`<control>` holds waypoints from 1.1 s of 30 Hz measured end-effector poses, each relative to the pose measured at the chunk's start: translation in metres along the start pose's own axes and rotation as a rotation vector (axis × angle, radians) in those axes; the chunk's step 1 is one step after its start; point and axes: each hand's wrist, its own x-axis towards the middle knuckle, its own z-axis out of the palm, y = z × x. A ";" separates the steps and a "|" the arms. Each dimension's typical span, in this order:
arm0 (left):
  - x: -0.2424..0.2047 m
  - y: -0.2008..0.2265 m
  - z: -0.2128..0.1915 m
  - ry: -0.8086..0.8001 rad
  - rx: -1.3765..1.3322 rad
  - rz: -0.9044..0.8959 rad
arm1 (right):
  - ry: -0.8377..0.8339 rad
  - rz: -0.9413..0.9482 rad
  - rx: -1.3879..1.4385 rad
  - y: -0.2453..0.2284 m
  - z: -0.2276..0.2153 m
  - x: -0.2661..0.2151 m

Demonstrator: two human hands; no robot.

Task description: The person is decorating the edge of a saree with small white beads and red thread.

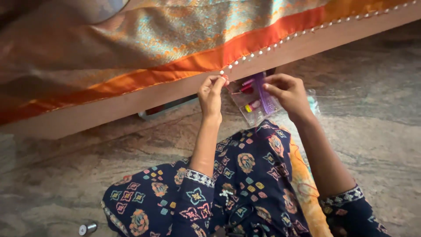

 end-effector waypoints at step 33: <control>0.032 -0.005 -0.003 0.002 -0.160 -0.376 | -0.003 0.008 0.248 -0.055 0.003 -0.020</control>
